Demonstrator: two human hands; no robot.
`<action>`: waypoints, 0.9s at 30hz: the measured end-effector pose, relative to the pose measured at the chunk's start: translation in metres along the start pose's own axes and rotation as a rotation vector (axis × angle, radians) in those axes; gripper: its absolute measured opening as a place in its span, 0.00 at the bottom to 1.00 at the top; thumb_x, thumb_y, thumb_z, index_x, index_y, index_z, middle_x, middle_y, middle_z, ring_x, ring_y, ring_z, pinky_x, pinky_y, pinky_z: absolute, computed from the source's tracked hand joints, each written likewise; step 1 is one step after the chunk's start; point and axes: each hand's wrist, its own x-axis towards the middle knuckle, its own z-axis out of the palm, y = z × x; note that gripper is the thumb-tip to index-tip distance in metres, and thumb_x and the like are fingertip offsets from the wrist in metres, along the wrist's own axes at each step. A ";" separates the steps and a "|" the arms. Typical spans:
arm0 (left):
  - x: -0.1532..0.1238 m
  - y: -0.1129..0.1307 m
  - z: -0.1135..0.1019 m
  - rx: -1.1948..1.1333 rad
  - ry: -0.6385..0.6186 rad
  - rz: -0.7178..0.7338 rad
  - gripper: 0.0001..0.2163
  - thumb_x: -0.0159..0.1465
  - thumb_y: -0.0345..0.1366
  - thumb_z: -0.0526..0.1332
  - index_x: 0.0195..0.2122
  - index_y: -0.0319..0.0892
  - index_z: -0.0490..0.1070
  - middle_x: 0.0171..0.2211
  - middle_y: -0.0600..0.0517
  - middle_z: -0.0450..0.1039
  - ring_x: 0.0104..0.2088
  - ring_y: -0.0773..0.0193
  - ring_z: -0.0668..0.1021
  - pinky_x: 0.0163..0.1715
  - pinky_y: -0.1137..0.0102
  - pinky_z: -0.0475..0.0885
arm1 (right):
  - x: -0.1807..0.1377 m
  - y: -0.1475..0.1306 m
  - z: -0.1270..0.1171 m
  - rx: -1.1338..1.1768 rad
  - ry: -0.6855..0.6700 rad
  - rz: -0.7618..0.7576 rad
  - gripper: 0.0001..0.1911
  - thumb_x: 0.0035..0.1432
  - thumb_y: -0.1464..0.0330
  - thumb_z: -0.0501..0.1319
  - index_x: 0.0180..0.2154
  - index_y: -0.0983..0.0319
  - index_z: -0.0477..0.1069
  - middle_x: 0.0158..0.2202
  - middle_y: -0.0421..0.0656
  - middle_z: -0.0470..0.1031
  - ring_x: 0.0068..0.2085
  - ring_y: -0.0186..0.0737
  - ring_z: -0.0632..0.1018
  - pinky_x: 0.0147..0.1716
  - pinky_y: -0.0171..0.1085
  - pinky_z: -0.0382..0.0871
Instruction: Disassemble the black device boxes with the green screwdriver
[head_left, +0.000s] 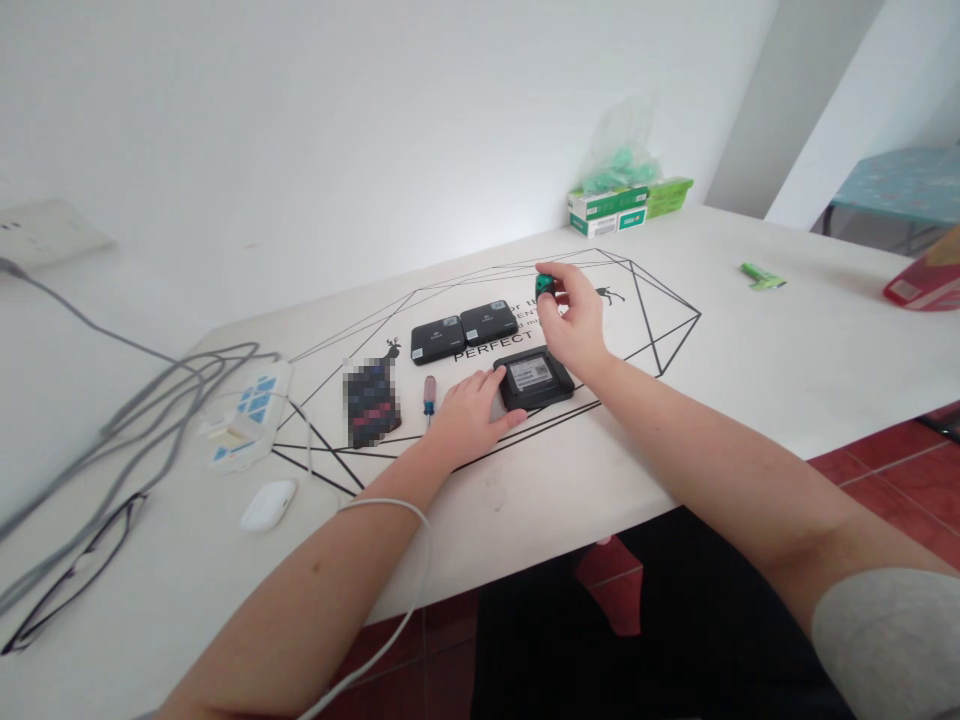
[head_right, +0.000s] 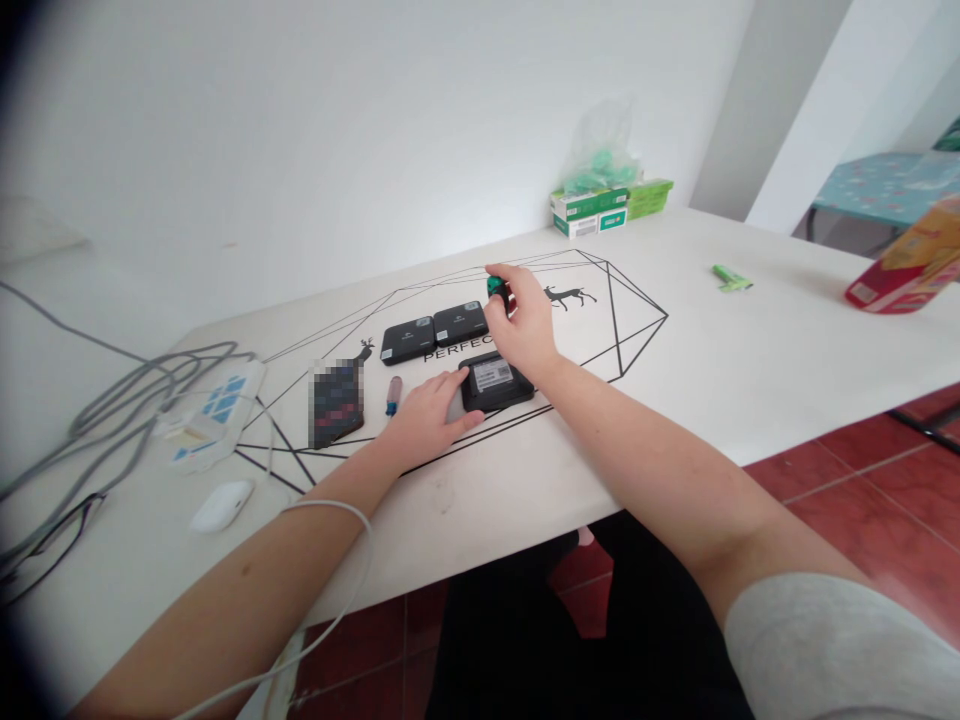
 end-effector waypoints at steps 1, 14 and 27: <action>0.000 0.000 0.000 0.003 -0.001 -0.001 0.36 0.72 0.57 0.56 0.71 0.35 0.58 0.66 0.33 0.67 0.66 0.40 0.71 0.65 0.49 0.65 | 0.000 0.000 0.000 -0.004 0.009 -0.008 0.20 0.58 0.74 0.56 0.50 0.57 0.75 0.46 0.45 0.82 0.42 0.42 0.80 0.37 0.42 0.79; 0.000 -0.003 0.002 -0.001 0.013 0.013 0.35 0.72 0.58 0.55 0.72 0.38 0.58 0.66 0.34 0.67 0.66 0.41 0.71 0.65 0.49 0.65 | 0.004 0.002 -0.004 0.011 0.055 -0.011 0.18 0.60 0.72 0.56 0.51 0.57 0.73 0.47 0.45 0.80 0.43 0.42 0.79 0.39 0.42 0.79; 0.000 0.001 0.000 -0.007 0.002 0.004 0.35 0.72 0.57 0.55 0.71 0.36 0.58 0.66 0.33 0.67 0.66 0.40 0.71 0.65 0.49 0.65 | 0.000 0.002 -0.003 -0.005 -0.038 0.007 0.18 0.60 0.71 0.56 0.51 0.57 0.73 0.47 0.47 0.80 0.43 0.45 0.79 0.40 0.46 0.79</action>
